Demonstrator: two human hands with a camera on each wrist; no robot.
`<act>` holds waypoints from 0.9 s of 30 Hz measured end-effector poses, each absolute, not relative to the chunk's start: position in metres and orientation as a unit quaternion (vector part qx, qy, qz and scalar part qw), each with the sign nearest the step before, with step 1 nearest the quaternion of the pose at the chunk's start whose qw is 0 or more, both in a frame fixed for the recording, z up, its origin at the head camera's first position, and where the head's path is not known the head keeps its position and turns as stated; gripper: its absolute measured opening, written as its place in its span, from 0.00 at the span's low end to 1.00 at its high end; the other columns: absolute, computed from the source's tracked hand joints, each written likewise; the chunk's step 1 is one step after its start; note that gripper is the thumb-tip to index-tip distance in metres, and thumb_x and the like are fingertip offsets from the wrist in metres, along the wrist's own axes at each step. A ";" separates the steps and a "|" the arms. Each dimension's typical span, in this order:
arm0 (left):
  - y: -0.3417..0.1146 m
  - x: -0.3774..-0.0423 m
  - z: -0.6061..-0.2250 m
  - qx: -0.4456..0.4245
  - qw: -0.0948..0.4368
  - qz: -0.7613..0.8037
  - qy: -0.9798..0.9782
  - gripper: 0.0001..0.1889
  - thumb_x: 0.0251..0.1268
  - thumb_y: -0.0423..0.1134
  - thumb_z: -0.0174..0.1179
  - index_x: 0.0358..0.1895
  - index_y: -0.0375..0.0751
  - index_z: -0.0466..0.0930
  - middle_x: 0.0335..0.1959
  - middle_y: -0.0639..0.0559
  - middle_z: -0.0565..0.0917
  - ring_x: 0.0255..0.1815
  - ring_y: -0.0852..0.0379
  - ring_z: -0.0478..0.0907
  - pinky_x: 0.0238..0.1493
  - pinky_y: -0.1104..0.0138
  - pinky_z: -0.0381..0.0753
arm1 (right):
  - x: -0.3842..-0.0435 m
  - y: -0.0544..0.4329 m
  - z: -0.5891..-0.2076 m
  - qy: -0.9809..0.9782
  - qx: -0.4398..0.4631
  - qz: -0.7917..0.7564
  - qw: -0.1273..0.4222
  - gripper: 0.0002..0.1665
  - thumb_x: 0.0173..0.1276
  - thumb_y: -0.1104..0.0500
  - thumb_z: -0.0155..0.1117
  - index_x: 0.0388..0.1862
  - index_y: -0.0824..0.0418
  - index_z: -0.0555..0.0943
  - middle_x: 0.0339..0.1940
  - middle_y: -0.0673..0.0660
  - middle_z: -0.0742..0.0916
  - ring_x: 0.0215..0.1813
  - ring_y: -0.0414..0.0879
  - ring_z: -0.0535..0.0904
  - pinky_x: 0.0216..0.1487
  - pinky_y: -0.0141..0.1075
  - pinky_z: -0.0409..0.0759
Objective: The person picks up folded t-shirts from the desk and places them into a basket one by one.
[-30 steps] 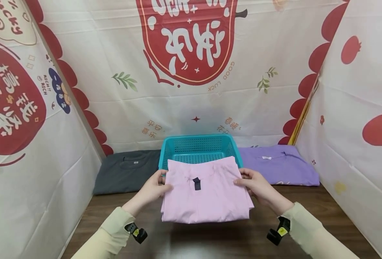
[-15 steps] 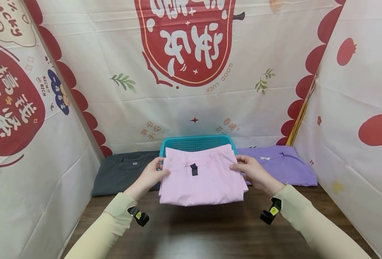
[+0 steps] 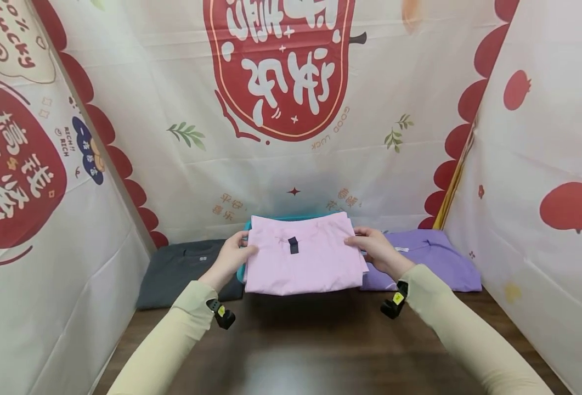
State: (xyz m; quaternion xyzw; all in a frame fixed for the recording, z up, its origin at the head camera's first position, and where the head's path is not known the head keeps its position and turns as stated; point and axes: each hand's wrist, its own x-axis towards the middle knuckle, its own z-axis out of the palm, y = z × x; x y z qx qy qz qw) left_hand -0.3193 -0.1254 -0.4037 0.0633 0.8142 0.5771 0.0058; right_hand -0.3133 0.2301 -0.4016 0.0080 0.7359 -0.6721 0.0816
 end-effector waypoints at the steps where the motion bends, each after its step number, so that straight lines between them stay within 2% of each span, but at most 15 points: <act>1: -0.125 -0.321 -0.406 0.060 0.006 0.577 0.814 0.26 0.61 0.32 0.59 0.64 0.32 0.70 0.41 0.40 0.80 0.38 0.51 0.78 0.37 0.64 0.78 | -0.317 0.230 -0.404 0.738 0.014 -0.670 0.084 0.30 0.65 0.61 0.65 0.64 0.70 0.69 0.44 0.56 0.80 0.38 0.44 0.80 0.36 0.40 0.83; 5: -0.122 -0.332 -0.411 0.048 -0.002 0.568 0.822 0.27 0.62 0.32 0.59 0.65 0.31 0.70 0.42 0.40 0.80 0.40 0.49 0.79 0.40 0.61 0.80 | -0.331 0.230 -0.409 0.750 0.033 -0.655 0.088 0.32 0.66 0.59 0.65 0.66 0.68 0.69 0.50 0.59 0.79 0.41 0.46 0.79 0.38 0.40 0.82; 10: -0.112 -0.350 -0.409 0.038 -0.029 0.560 0.827 0.27 0.62 0.33 0.58 0.66 0.30 0.69 0.46 0.37 0.80 0.46 0.45 0.78 0.48 0.55 0.79 | -0.350 0.228 -0.407 0.776 0.031 -0.627 0.061 0.32 0.67 0.56 0.64 0.67 0.67 0.70 0.55 0.63 0.78 0.43 0.48 0.78 0.40 0.40 0.82; 17: -0.104 -0.373 -0.413 0.013 -0.043 0.528 0.848 0.25 0.60 0.33 0.58 0.62 0.31 0.73 0.43 0.40 0.80 0.43 0.47 0.77 0.44 0.58 0.79 | -0.368 0.225 -0.407 0.794 0.029 -0.606 0.044 0.30 0.68 0.58 0.62 0.66 0.68 0.70 0.58 0.66 0.77 0.46 0.52 0.77 0.44 0.44 0.80; 23: -0.101 -0.386 -0.420 0.013 -0.056 0.510 0.858 0.24 0.59 0.32 0.58 0.61 0.31 0.74 0.42 0.41 0.79 0.42 0.48 0.75 0.43 0.59 0.78 | -0.379 0.218 -0.416 0.821 0.029 -0.570 0.008 0.26 0.66 0.61 0.64 0.60 0.71 0.74 0.54 0.67 0.80 0.42 0.49 0.79 0.40 0.38 0.81; 27: -0.099 -0.386 -0.425 0.008 -0.055 0.494 0.867 0.25 0.59 0.31 0.58 0.62 0.31 0.73 0.41 0.42 0.79 0.41 0.49 0.75 0.43 0.58 0.77 | -0.381 0.213 -0.421 0.845 0.027 -0.534 -0.007 0.26 0.65 0.62 0.63 0.60 0.73 0.75 0.54 0.68 0.80 0.45 0.51 0.79 0.43 0.38 0.81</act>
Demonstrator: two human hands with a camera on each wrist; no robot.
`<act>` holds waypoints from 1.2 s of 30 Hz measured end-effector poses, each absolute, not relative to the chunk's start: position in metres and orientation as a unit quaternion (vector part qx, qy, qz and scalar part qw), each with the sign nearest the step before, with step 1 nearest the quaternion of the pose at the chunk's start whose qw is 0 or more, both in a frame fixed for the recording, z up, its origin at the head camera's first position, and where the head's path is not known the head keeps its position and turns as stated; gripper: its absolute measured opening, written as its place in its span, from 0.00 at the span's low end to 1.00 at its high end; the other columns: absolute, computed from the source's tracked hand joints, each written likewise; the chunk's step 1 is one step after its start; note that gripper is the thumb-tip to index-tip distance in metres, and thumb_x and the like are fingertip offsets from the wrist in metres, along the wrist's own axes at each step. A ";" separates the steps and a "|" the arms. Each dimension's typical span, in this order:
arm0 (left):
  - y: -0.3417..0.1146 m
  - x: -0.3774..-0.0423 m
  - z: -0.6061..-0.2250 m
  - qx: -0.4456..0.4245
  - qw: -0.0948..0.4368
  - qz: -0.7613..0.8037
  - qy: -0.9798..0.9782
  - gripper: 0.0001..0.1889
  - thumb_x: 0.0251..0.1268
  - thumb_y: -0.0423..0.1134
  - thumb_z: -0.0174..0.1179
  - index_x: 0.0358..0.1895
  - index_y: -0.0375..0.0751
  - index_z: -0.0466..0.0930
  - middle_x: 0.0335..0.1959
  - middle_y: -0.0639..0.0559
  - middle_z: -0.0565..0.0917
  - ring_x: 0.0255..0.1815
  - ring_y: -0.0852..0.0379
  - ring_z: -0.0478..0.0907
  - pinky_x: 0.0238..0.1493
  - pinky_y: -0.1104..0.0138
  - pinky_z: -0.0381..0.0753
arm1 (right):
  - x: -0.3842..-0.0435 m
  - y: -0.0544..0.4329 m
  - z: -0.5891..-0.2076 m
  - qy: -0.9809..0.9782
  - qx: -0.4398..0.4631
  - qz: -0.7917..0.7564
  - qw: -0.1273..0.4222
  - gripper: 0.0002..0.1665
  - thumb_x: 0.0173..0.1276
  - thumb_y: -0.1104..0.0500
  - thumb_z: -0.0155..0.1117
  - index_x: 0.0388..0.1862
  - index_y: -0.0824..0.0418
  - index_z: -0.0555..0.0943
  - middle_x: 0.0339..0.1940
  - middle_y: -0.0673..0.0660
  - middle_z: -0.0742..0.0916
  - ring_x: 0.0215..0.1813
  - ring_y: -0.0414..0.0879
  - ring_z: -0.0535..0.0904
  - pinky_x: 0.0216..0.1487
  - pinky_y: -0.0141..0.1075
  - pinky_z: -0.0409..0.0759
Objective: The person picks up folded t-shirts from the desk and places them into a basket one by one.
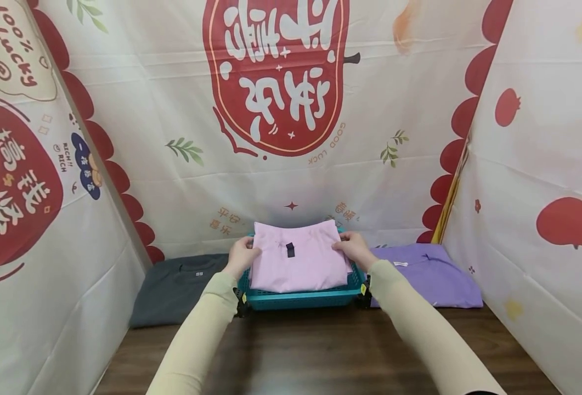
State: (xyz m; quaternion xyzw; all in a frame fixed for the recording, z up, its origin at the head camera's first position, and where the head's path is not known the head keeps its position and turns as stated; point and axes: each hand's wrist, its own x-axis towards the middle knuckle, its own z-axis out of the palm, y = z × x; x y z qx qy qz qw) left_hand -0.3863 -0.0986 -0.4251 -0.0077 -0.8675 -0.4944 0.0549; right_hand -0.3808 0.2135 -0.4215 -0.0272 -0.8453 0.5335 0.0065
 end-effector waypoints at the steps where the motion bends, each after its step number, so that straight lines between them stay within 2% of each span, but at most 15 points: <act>1: -0.098 -0.386 -0.427 -0.007 0.055 -0.491 -0.869 0.25 0.59 0.31 0.58 0.62 0.30 0.74 0.41 0.42 0.79 0.41 0.48 0.75 0.43 0.57 0.77 | -0.381 0.212 -0.424 -0.848 -0.026 0.529 0.008 0.26 0.65 0.62 0.63 0.60 0.73 0.75 0.55 0.69 0.80 0.46 0.52 0.79 0.44 0.39 0.81; 8: -0.092 -0.385 -0.442 -0.013 0.057 -0.468 -0.882 0.23 0.61 0.31 0.59 0.61 0.30 0.73 0.41 0.41 0.80 0.41 0.47 0.76 0.45 0.55 0.78 | -0.384 0.209 -0.443 -0.857 -0.030 0.514 0.007 0.25 0.64 0.65 0.63 0.59 0.74 0.75 0.56 0.70 0.79 0.49 0.56 0.79 0.48 0.44 0.81; 16: -0.087 -0.382 -0.461 -0.011 0.044 -0.459 -0.887 0.23 0.62 0.30 0.59 0.61 0.33 0.73 0.36 0.45 0.77 0.33 0.51 0.73 0.34 0.60 0.76 | -0.384 0.206 -0.464 -0.870 -0.035 0.492 0.001 0.23 0.63 0.66 0.63 0.57 0.74 0.75 0.54 0.69 0.80 0.45 0.53 0.80 0.43 0.42 0.82; 21: -0.084 -0.386 -0.462 -0.014 0.049 -0.449 -0.892 0.24 0.62 0.29 0.58 0.63 0.35 0.72 0.37 0.45 0.76 0.32 0.51 0.72 0.32 0.61 0.74 | -0.386 0.204 -0.464 -0.875 -0.035 0.484 0.002 0.26 0.63 0.66 0.63 0.60 0.74 0.73 0.56 0.70 0.79 0.45 0.54 0.79 0.43 0.43 0.81; 23: -0.084 -0.388 -0.464 -0.016 0.040 -0.454 -0.890 0.26 0.62 0.29 0.57 0.66 0.37 0.69 0.37 0.45 0.76 0.30 0.52 0.71 0.30 0.62 0.72 | -0.386 0.204 -0.466 -0.876 -0.037 0.480 0.000 0.27 0.63 0.66 0.62 0.60 0.74 0.72 0.57 0.70 0.78 0.46 0.54 0.78 0.44 0.44 0.81; 27: -0.083 -0.391 -0.469 -0.028 0.017 -0.476 -0.879 0.35 0.62 0.25 0.54 0.74 0.44 0.58 0.34 0.44 0.76 0.22 0.53 0.67 0.23 0.64 0.67 | -0.390 0.205 -0.471 -0.883 -0.040 0.468 -0.002 0.27 0.62 0.67 0.62 0.60 0.75 0.72 0.59 0.71 0.77 0.49 0.56 0.76 0.47 0.46 0.80; 30: -0.083 -0.393 -0.472 -0.037 0.009 -0.485 -0.874 0.40 0.62 0.23 0.53 0.77 0.49 0.52 0.32 0.44 0.76 0.18 0.55 0.65 0.19 0.65 0.64 | -0.394 0.205 -0.474 -0.890 -0.037 0.455 -0.005 0.26 0.62 0.68 0.61 0.60 0.76 0.73 0.59 0.71 0.77 0.50 0.57 0.76 0.47 0.45 0.80; 32: -0.083 -0.393 -0.474 -0.042 0.009 -0.479 -0.877 0.39 0.62 0.22 0.52 0.76 0.51 0.55 0.31 0.43 0.76 0.16 0.55 0.64 0.18 0.65 0.63 | -0.396 0.205 -0.475 -0.892 -0.037 0.450 -0.009 0.26 0.62 0.68 0.61 0.60 0.75 0.73 0.59 0.71 0.77 0.49 0.56 0.76 0.44 0.44 0.80; 36: -0.084 -0.393 -0.479 -0.055 0.019 -0.451 -0.891 0.30 0.61 0.22 0.50 0.67 0.45 0.67 0.30 0.44 0.76 0.18 0.55 0.64 0.20 0.65 0.63 | -0.399 0.203 -0.477 -0.901 -0.034 0.433 -0.016 0.26 0.61 0.68 0.61 0.59 0.75 0.74 0.58 0.70 0.79 0.43 0.54 0.77 0.36 0.39 0.79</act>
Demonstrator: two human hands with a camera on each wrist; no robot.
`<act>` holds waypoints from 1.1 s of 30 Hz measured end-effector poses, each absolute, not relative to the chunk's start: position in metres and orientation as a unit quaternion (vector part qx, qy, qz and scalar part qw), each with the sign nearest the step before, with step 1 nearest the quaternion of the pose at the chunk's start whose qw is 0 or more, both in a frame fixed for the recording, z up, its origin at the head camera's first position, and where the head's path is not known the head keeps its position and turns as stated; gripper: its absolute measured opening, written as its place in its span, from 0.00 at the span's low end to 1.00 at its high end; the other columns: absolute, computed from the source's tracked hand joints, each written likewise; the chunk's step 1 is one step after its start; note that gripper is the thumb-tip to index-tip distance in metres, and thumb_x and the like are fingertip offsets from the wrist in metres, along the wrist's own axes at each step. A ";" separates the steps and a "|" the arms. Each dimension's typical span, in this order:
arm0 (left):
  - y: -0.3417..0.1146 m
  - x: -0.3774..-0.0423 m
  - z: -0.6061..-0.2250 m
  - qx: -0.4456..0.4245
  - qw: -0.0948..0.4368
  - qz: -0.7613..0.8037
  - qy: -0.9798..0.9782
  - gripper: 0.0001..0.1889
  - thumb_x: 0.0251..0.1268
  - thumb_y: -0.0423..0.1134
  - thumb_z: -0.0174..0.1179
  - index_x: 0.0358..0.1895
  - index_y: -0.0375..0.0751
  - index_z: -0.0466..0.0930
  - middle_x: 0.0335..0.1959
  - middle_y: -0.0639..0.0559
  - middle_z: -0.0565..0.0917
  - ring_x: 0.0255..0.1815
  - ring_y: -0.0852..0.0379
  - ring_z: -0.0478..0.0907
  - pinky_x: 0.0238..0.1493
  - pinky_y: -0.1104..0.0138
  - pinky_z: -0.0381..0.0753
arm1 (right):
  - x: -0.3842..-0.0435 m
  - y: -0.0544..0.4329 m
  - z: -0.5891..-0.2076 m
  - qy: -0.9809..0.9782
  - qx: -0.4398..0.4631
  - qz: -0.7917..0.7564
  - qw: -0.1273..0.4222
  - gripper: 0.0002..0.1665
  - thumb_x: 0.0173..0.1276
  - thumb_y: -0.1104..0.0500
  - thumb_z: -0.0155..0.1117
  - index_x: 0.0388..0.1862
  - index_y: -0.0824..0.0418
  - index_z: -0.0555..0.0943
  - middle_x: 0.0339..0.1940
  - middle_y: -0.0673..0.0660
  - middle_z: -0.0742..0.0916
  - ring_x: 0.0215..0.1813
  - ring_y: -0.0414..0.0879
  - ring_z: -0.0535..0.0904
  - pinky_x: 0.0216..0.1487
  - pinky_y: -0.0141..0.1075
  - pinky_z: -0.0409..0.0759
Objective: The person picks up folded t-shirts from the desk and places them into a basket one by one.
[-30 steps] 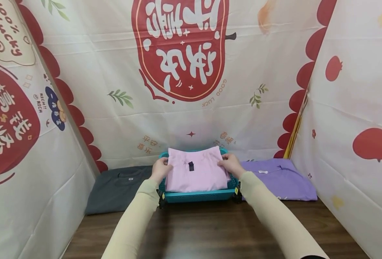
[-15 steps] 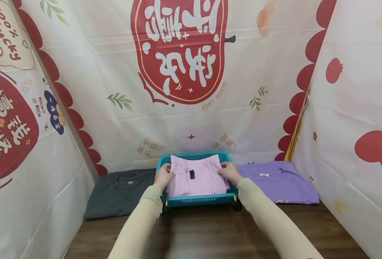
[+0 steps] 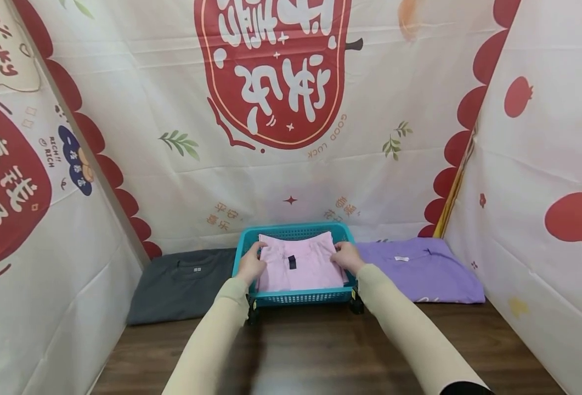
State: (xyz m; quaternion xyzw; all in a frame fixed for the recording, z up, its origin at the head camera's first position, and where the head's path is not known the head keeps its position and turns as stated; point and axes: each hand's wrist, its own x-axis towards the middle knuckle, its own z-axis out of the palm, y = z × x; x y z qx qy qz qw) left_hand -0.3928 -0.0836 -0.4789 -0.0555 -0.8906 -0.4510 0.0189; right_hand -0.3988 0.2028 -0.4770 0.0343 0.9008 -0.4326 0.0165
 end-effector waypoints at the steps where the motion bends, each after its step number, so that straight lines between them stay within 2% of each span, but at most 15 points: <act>1: -0.084 -0.393 -0.479 -0.057 0.022 -0.444 -0.894 0.28 0.61 0.22 0.50 0.65 0.43 0.69 0.30 0.43 0.76 0.20 0.54 0.64 0.21 0.64 0.64 | -0.399 0.202 -0.477 0.902 0.032 -0.430 0.018 0.26 0.60 0.69 0.61 0.59 0.75 0.74 0.57 0.71 0.79 0.41 0.53 0.77 0.33 0.38 0.78; 3: -0.083 -0.394 -0.480 -0.052 0.022 -0.437 -0.898 0.26 0.62 0.22 0.50 0.63 0.42 0.70 0.34 0.43 0.77 0.23 0.53 0.67 0.23 0.64 0.65 | -0.401 0.200 -0.476 0.905 0.029 -0.423 0.022 0.26 0.60 0.69 0.60 0.59 0.75 0.74 0.57 0.70 0.79 0.38 0.52 0.77 0.30 0.36 0.77; 7: -0.082 -0.396 -0.482 -0.041 0.009 -0.438 -0.898 0.28 0.63 0.22 0.49 0.66 0.45 0.68 0.42 0.41 0.77 0.25 0.51 0.69 0.22 0.65 0.66 | -0.401 0.198 -0.478 0.908 0.025 -0.417 0.031 0.27 0.60 0.71 0.59 0.60 0.75 0.74 0.57 0.71 0.79 0.36 0.51 0.76 0.29 0.35 0.74; 9: -0.082 -0.397 -0.482 -0.044 0.005 -0.436 -0.899 0.29 0.62 0.22 0.49 0.67 0.46 0.67 0.40 0.42 0.77 0.24 0.52 0.69 0.21 0.65 0.66 | -0.402 0.197 -0.479 0.911 0.023 -0.411 0.032 0.28 0.59 0.71 0.58 0.61 0.75 0.73 0.57 0.71 0.79 0.36 0.51 0.75 0.29 0.36 0.73; 13: -0.081 -0.400 -0.483 -0.054 0.003 -0.432 -0.900 0.30 0.61 0.22 0.49 0.68 0.46 0.66 0.29 0.43 0.73 0.20 0.54 0.65 0.19 0.66 0.65 | -0.405 0.198 -0.483 0.913 0.022 -0.406 0.033 0.29 0.58 0.72 0.57 0.61 0.75 0.73 0.58 0.71 0.78 0.32 0.50 0.73 0.27 0.37 0.70; 17: -0.081 -0.400 -0.484 -0.053 -0.002 -0.426 -0.903 0.31 0.61 0.22 0.49 0.69 0.46 0.66 0.30 0.44 0.73 0.19 0.55 0.64 0.19 0.66 0.64 | -0.408 0.199 -0.488 0.912 0.020 -0.409 0.038 0.29 0.58 0.72 0.57 0.61 0.74 0.73 0.53 0.69 0.80 0.23 0.46 0.67 0.24 0.36 0.67; 22: -0.080 -0.400 -0.486 -0.046 -0.012 -0.426 -0.904 0.33 0.60 0.20 0.49 0.70 0.46 0.65 0.46 0.40 0.78 0.20 0.53 0.65 0.20 0.66 0.63 | -0.408 0.199 -0.492 0.907 0.019 -0.417 0.047 0.29 0.58 0.73 0.54 0.62 0.74 0.73 0.48 0.66 0.79 0.18 0.43 0.57 0.21 0.35 0.61; 25: -0.079 -0.399 -0.487 -0.047 -0.012 -0.421 -0.906 0.33 0.60 0.20 0.48 0.70 0.45 0.67 0.61 0.39 0.74 0.31 0.49 0.72 0.20 0.66 0.64 | -0.407 0.199 -0.492 0.906 0.021 -0.420 0.051 0.29 0.59 0.74 0.52 0.62 0.73 0.73 0.43 0.64 0.79 0.18 0.42 0.53 0.20 0.35 0.59; 28: -0.080 -0.397 -0.487 -0.050 -0.018 -0.414 -0.909 0.33 0.61 0.19 0.47 0.70 0.45 0.67 0.67 0.40 0.70 0.46 0.45 0.74 0.20 0.66 0.66 | -0.408 0.198 -0.493 0.908 0.022 -0.416 0.052 0.30 0.58 0.74 0.52 0.63 0.74 0.72 0.40 0.67 0.79 0.17 0.42 0.53 0.20 0.34 0.59; 31: -0.080 -0.396 -0.486 -0.048 -0.033 -0.408 -0.911 0.34 0.61 0.19 0.47 0.72 0.44 0.64 0.70 0.39 0.67 0.54 0.43 0.72 0.24 0.64 0.68 | -0.408 0.198 -0.494 0.910 0.024 -0.409 0.058 0.31 0.58 0.74 0.51 0.64 0.74 0.71 0.52 0.72 0.80 0.17 0.43 0.55 0.20 0.35 0.61; 33: -0.080 -0.394 -0.486 -0.045 -0.047 -0.402 -0.913 0.34 0.61 0.19 0.47 0.73 0.43 0.62 0.71 0.39 0.65 0.56 0.42 0.71 0.29 0.62 0.70 | -0.407 0.198 -0.494 0.915 0.021 -0.397 0.064 0.30 0.59 0.73 0.53 0.64 0.75 0.71 0.61 0.72 0.77 0.20 0.44 0.62 0.22 0.35 0.66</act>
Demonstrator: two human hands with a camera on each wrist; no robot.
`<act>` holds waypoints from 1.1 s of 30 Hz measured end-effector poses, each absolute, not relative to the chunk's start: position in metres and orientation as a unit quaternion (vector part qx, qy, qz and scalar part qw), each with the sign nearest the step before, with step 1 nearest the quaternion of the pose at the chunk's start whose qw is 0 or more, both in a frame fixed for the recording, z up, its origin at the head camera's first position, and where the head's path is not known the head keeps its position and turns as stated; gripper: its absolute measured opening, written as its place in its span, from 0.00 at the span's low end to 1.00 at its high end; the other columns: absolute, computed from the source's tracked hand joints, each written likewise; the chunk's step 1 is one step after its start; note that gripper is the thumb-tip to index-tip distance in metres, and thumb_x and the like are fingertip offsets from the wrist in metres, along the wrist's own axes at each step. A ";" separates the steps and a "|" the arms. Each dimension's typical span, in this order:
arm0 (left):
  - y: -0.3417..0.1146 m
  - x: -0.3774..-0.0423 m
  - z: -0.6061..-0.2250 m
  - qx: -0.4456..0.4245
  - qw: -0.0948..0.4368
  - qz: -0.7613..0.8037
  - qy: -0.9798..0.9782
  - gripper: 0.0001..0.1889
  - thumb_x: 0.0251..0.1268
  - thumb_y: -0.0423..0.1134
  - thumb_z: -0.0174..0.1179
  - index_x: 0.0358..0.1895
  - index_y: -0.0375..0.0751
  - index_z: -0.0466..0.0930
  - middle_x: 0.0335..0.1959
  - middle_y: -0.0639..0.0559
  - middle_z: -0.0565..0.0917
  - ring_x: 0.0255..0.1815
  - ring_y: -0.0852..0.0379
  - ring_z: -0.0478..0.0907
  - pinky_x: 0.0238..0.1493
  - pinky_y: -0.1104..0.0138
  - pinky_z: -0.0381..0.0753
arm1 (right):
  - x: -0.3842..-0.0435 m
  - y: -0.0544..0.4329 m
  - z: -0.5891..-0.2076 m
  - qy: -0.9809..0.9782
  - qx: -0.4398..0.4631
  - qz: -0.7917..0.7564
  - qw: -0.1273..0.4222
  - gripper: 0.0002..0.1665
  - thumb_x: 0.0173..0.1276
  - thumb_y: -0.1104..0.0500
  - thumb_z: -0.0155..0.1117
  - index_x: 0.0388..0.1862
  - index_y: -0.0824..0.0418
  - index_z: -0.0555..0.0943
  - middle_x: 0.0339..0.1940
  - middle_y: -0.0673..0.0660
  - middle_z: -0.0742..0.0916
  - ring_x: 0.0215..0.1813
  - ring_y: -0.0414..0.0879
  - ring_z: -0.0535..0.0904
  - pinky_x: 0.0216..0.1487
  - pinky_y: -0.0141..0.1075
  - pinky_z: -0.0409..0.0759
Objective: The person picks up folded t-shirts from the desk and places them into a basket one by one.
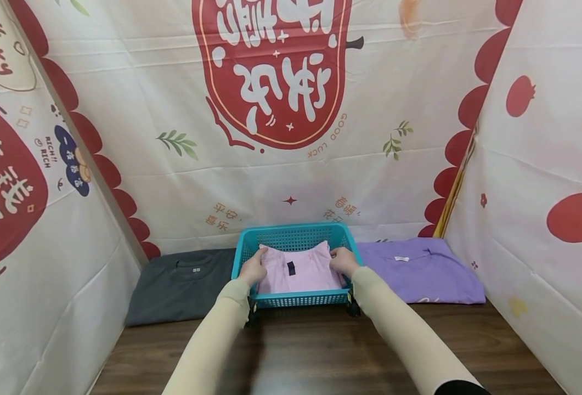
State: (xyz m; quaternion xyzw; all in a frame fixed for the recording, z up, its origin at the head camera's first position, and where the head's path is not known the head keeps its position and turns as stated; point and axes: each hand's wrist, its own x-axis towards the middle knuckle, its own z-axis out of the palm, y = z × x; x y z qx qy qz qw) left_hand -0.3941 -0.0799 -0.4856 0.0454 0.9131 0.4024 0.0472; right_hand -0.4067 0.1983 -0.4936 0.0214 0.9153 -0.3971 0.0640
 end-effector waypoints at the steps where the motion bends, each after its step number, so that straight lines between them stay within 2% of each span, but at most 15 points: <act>1: -0.081 -0.392 -0.485 0.043 0.055 0.398 0.915 0.34 0.62 0.20 0.47 0.73 0.43 0.61 0.71 0.39 0.64 0.58 0.42 0.71 0.33 0.60 0.71 | -0.406 0.198 -0.493 0.918 0.018 -0.391 0.070 0.30 0.60 0.72 0.54 0.64 0.75 0.70 0.64 0.71 0.74 0.23 0.45 0.67 0.25 0.36 0.69; 3: -0.082 -0.389 -0.482 0.043 0.069 0.389 0.918 0.33 0.62 0.21 0.48 0.73 0.40 0.61 0.71 0.38 0.65 0.61 0.41 0.69 0.41 0.57 0.71 | -0.403 0.198 -0.491 0.920 0.015 -0.385 0.080 0.29 0.62 0.70 0.55 0.65 0.76 0.70 0.66 0.71 0.73 0.35 0.50 0.76 0.34 0.39 0.77; 4: -0.083 -0.387 -0.481 0.045 0.077 0.381 0.920 0.32 0.63 0.22 0.48 0.72 0.38 0.62 0.70 0.38 0.65 0.63 0.41 0.68 0.46 0.56 0.71 | -0.402 0.198 -0.490 0.920 0.014 -0.383 0.085 0.29 0.64 0.69 0.56 0.65 0.76 0.69 0.67 0.71 0.72 0.43 0.53 0.78 0.41 0.42 0.78; 6: -0.085 -0.385 -0.479 0.050 0.089 0.368 0.924 0.29 0.64 0.25 0.49 0.71 0.35 0.64 0.69 0.37 0.67 0.65 0.40 0.67 0.53 0.53 0.71 | -0.399 0.198 -0.488 0.920 0.007 -0.380 0.093 0.29 0.65 0.68 0.55 0.65 0.78 0.68 0.68 0.72 0.70 0.56 0.60 0.76 0.53 0.49 0.77; 8: -0.087 -0.383 -0.476 0.062 0.095 0.356 0.927 0.28 0.63 0.26 0.49 0.69 0.32 0.66 0.67 0.35 0.68 0.65 0.39 0.67 0.55 0.52 0.71 | -0.396 0.198 -0.483 0.921 0.002 -0.378 0.095 0.28 0.68 0.67 0.53 0.65 0.78 0.67 0.68 0.72 0.70 0.63 0.64 0.70 0.57 0.53 0.74; 9: -0.089 -0.382 -0.475 0.066 0.098 0.353 0.928 0.28 0.62 0.27 0.50 0.68 0.31 0.67 0.67 0.35 0.69 0.62 0.40 0.69 0.53 0.53 0.73 | -0.394 0.198 -0.481 0.922 -0.002 -0.375 0.095 0.28 0.68 0.67 0.52 0.66 0.78 0.67 0.68 0.73 0.69 0.64 0.65 0.70 0.56 0.52 0.75; 11: -0.094 -0.382 -0.472 0.075 0.101 0.352 0.927 0.27 0.62 0.28 0.50 0.67 0.31 0.68 0.66 0.35 0.70 0.57 0.40 0.73 0.46 0.55 0.74 | -0.391 0.195 -0.477 0.922 -0.010 -0.378 0.085 0.27 0.70 0.66 0.49 0.66 0.77 0.67 0.67 0.73 0.70 0.54 0.64 0.76 0.49 0.50 0.78; 12: -0.097 -0.382 -0.469 0.078 0.101 0.355 0.926 0.26 0.62 0.27 0.50 0.67 0.31 0.69 0.66 0.35 0.70 0.55 0.41 0.73 0.43 0.56 0.74 | -0.389 0.193 -0.474 0.922 -0.014 -0.379 0.075 0.27 0.70 0.66 0.48 0.66 0.76 0.68 0.67 0.72 0.71 0.53 0.64 0.76 0.46 0.48 0.78; 14: -0.104 -0.381 -0.463 0.084 0.094 0.363 0.923 0.24 0.64 0.28 0.51 0.66 0.31 0.70 0.65 0.34 0.71 0.54 0.41 0.74 0.44 0.57 0.76 | -0.382 0.184 -0.468 0.918 -0.025 -0.393 0.051 0.26 0.71 0.65 0.48 0.66 0.73 0.70 0.66 0.71 0.72 0.52 0.63 0.76 0.45 0.48 0.77; 16: -0.114 -0.380 -0.455 0.085 0.078 0.373 0.920 0.22 0.66 0.30 0.53 0.64 0.32 0.73 0.64 0.34 0.72 0.57 0.40 0.74 0.49 0.54 0.77 | -0.374 0.172 -0.461 0.909 -0.042 -0.414 0.017 0.25 0.72 0.63 0.49 0.65 0.70 0.72 0.65 0.69 0.74 0.51 0.62 0.76 0.47 0.50 0.77; 18: -0.125 -0.377 -0.446 0.082 0.058 0.380 0.920 0.19 0.68 0.32 0.53 0.61 0.33 0.75 0.62 0.35 0.74 0.61 0.40 0.71 0.56 0.50 0.74 | -0.362 0.156 -0.453 0.903 -0.064 -0.425 -0.024 0.24 0.72 0.60 0.52 0.64 0.68 0.73 0.64 0.68 0.75 0.61 0.61 0.72 0.54 0.52 0.76; 19: -0.131 -0.376 -0.442 0.083 0.044 0.383 0.919 0.18 0.69 0.33 0.53 0.60 0.34 0.77 0.60 0.36 0.76 0.61 0.40 0.72 0.57 0.49 0.74 | -0.356 0.147 -0.450 0.898 -0.081 -0.430 -0.046 0.23 0.71 0.60 0.54 0.63 0.68 0.75 0.62 0.67 0.76 0.60 0.61 0.73 0.55 0.53 0.75; 24: -0.177 -0.371 -0.429 0.063 -0.011 0.413 0.908 0.14 0.71 0.36 0.54 0.53 0.33 0.81 0.49 0.40 0.83 0.48 0.44 0.80 0.49 0.53 0.78 | -0.319 0.101 -0.442 0.865 -0.190 -0.448 -0.120 0.20 0.67 0.61 0.62 0.57 0.64 0.80 0.56 0.62 0.79 0.55 0.58 0.75 0.52 0.53 0.75; 28: -0.223 -0.363 -0.430 0.015 -0.053 0.432 0.900 0.15 0.72 0.37 0.53 0.53 0.33 0.81 0.46 0.38 0.84 0.42 0.44 0.82 0.45 0.54 0.79 | -0.290 0.064 -0.451 0.839 -0.269 -0.461 -0.102 0.16 0.65 0.62 0.62 0.51 0.63 0.82 0.51 0.58 0.81 0.52 0.55 0.77 0.51 0.49 0.76; 33: -0.278 -0.345 -0.445 -0.065 -0.101 0.414 0.902 0.19 0.73 0.40 0.50 0.58 0.31 0.76 0.53 0.32 0.80 0.51 0.38 0.78 0.52 0.49 0.75 | -0.271 0.032 -0.480 0.832 -0.273 -0.482 0.003 0.09 0.66 0.59 0.62 0.43 0.58 0.86 0.40 0.50 0.84 0.40 0.45 0.77 0.42 0.38 0.77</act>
